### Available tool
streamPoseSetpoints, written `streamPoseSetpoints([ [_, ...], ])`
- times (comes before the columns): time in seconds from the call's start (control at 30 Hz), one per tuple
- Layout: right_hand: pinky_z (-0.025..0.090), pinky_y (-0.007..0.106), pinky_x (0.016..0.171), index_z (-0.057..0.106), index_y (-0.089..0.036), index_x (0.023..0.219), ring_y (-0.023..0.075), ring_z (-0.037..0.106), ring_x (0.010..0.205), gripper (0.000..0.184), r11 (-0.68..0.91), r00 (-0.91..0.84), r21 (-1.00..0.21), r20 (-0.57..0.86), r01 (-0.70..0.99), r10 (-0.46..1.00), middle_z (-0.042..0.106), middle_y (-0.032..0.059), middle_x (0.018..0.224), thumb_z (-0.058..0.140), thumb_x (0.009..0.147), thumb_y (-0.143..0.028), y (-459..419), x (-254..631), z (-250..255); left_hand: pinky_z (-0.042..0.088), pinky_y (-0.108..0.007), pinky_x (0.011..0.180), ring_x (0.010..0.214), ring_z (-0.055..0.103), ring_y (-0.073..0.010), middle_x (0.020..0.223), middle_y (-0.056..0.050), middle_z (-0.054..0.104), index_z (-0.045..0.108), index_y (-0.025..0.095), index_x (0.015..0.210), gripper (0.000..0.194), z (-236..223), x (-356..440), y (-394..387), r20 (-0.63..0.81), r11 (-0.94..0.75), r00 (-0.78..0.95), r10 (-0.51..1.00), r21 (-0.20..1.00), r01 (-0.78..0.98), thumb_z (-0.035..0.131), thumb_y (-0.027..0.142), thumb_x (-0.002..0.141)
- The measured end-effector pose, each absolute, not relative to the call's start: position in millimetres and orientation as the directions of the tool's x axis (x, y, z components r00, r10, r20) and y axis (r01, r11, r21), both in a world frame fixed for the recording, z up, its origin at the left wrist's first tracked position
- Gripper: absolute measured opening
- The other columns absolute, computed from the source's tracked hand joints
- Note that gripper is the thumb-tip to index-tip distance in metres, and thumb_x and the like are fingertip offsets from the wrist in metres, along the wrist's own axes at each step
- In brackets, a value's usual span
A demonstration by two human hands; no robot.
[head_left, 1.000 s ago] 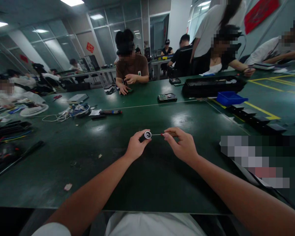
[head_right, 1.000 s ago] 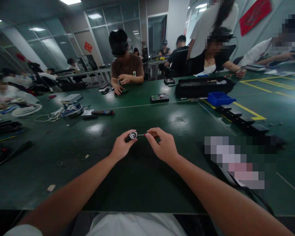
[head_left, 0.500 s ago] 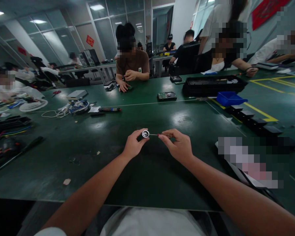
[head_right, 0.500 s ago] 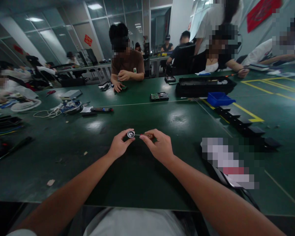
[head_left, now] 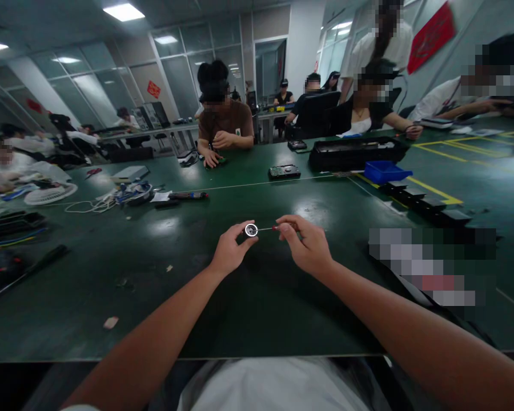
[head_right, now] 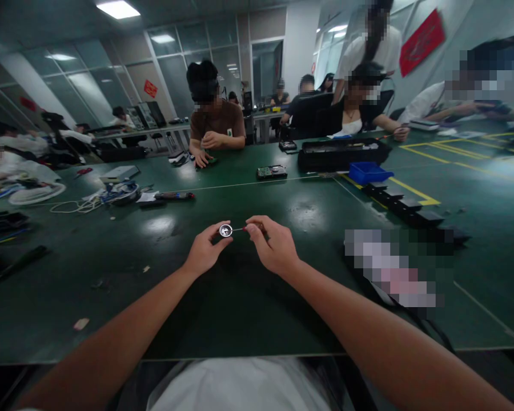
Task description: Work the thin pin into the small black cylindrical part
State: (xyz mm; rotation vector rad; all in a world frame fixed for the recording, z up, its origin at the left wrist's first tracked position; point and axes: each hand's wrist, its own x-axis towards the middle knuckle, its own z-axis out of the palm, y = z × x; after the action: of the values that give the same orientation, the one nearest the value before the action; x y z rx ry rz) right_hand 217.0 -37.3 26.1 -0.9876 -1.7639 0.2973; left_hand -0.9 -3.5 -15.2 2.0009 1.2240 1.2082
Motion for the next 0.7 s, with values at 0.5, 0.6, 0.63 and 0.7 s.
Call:
streamPoseSetpoints([
  [0.5, 0.044, 0.028, 0.061, 0.07, -0.02, 0.092, 0.0154, 0.064, 0.06, 0.027, 0.482, -0.081, -0.646, 0.548, 0.592, 0.833, 0.069, 0.0003, 0.068, 0.053, 0.097, -0.041, -32.6, 213.1, 28.7, 0.044, -0.045, 0.105, 0.113, 0.061, -0.0242, 0.12, -0.005, 0.068, 0.065, 0.029, 0.128, 0.044, -11.6, -4.3, -0.7, 0.402, -0.487, 0.277, 0.873, 0.677, 0.552, 0.073, 0.027, 0.085],
  [0.6, 0.043, 0.028, 0.058, 0.072, -0.02, 0.09, 0.015, 0.062, 0.056, 0.031, 0.445, -0.044, -0.659, 0.531, 0.606, 0.846, 0.067, -0.0005, 0.063, 0.054, 0.096, -0.045, -31.8, 214.2, 29.8, 0.044, -0.046, 0.104, 0.113, 0.061, -0.0246, 0.121, -0.005, 0.068, 0.065, 0.03, 0.128, 0.044, -9.9, -4.3, -1.6, 0.409, -0.491, 0.275, 0.87, 0.67, 0.557, 0.073, 0.028, 0.085],
  [0.63, 0.042, 0.028, 0.057, 0.072, -0.02, 0.088, 0.0147, 0.061, 0.054, 0.032, 0.436, -0.038, -0.663, 0.524, 0.608, 0.851, 0.067, -0.0009, 0.062, 0.054, 0.096, -0.046, -31.7, 214.8, 30.6, 0.044, -0.046, 0.105, 0.114, 0.061, -0.0248, 0.121, -0.005, 0.068, 0.065, 0.03, 0.128, 0.044, -9.6, -4.2, -1.7, 0.41, -0.492, 0.276, 0.869, 0.668, 0.558, 0.073, 0.028, 0.085],
  [0.7, 0.041, 0.028, 0.055, 0.073, -0.021, 0.087, 0.0141, 0.059, 0.05, 0.034, 0.422, -0.036, -0.671, 0.508, 0.609, 0.86, 0.065, -0.0018, 0.058, 0.054, 0.096, -0.048, -31.6, 216.0, 32.0, 0.044, -0.047, 0.106, 0.114, 0.06, -0.0252, 0.121, -0.005, 0.068, 0.065, 0.03, 0.128, 0.045, -9.1, -4.1, -1.6, 0.407, -0.496, 0.285, 0.868, 0.666, 0.558, 0.074, 0.028, 0.084],
])
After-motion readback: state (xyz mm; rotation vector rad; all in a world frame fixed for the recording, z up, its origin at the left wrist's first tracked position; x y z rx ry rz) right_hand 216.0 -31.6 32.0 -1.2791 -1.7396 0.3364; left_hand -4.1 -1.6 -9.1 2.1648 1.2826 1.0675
